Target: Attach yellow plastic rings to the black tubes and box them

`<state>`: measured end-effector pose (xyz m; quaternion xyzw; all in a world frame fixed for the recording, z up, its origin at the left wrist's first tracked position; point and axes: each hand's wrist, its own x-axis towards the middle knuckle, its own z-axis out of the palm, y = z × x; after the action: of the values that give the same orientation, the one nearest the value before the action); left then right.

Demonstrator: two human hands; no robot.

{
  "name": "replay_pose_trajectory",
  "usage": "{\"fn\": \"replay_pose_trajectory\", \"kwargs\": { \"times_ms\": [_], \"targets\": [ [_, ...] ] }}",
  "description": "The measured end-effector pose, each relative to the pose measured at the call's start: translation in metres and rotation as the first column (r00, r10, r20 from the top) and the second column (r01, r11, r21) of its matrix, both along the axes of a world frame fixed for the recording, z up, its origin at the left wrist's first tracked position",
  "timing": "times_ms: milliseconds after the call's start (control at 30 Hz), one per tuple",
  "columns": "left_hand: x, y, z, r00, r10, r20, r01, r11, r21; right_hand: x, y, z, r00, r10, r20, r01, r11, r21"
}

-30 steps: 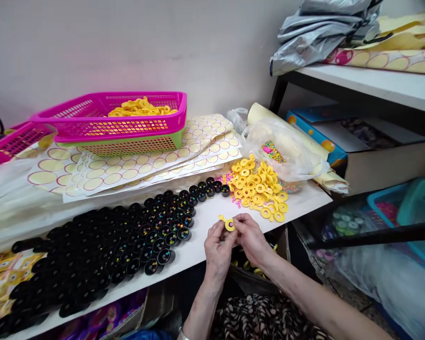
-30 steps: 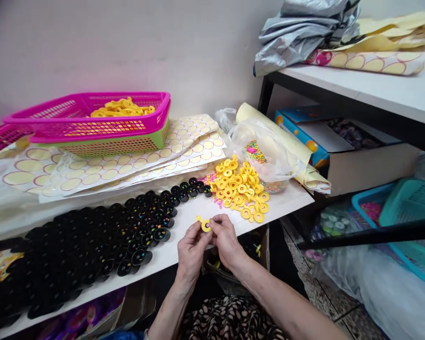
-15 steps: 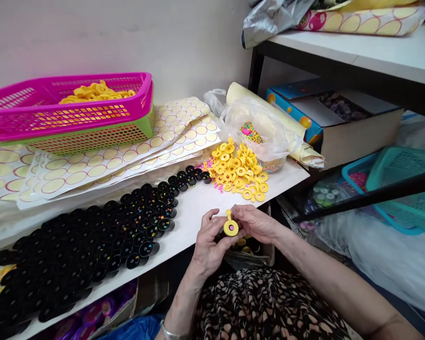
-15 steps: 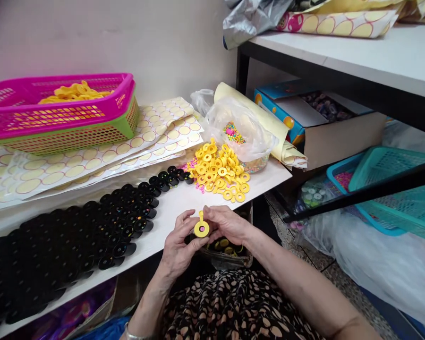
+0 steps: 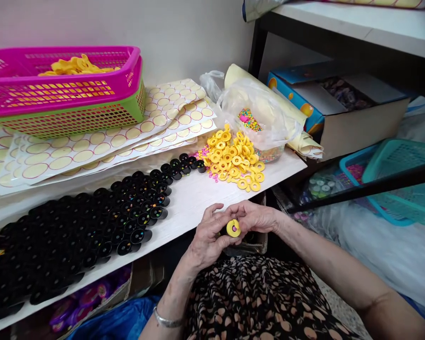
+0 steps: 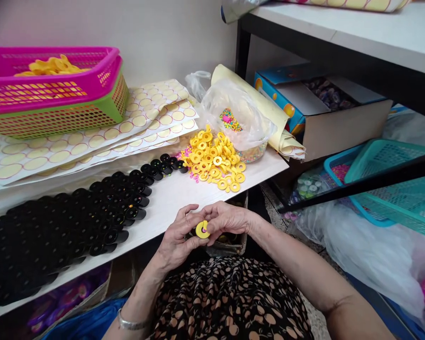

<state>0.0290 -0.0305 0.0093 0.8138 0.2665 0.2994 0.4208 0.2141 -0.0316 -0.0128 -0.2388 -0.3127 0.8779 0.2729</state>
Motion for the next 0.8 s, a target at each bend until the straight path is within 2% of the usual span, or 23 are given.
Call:
{"fn": "replay_pose_trajectory", "kwargs": {
  "times_ms": [100, 267, 400, 567, 800],
  "targets": [
    [0.003, -0.001, -0.001, 0.999, -0.035, -0.027, 0.036, 0.999, 0.039, 0.002, -0.003, 0.001, 0.998, -0.01, 0.067, 0.006, 0.998, 0.059],
    [0.008, -0.005, -0.002, 0.996, -0.083, -0.041, 0.087, 0.992, 0.095, 0.004, -0.004, 0.005, 0.988, 0.09, 0.125, -0.103, 0.99, 0.096],
    [0.01, -0.009, -0.002, 0.99, -0.11, -0.086, 0.118, 0.989, 0.087, 0.007, -0.007, 0.015, 0.972, 0.106, 0.211, -0.139, 0.979, 0.151],
    [0.013, -0.013, 0.001, 0.985, -0.099, -0.14, 0.115, 0.987, 0.111, 0.008, -0.019, 0.02, 0.962, 0.013, 0.272, -0.063, 0.983, 0.175],
    [0.016, -0.014, -0.001, 0.984, -0.133, -0.12, 0.14, 0.988, 0.059, 0.008, -0.031, 0.012, 0.99, -0.079, 0.115, 0.068, 0.993, 0.095]
  ]
}}
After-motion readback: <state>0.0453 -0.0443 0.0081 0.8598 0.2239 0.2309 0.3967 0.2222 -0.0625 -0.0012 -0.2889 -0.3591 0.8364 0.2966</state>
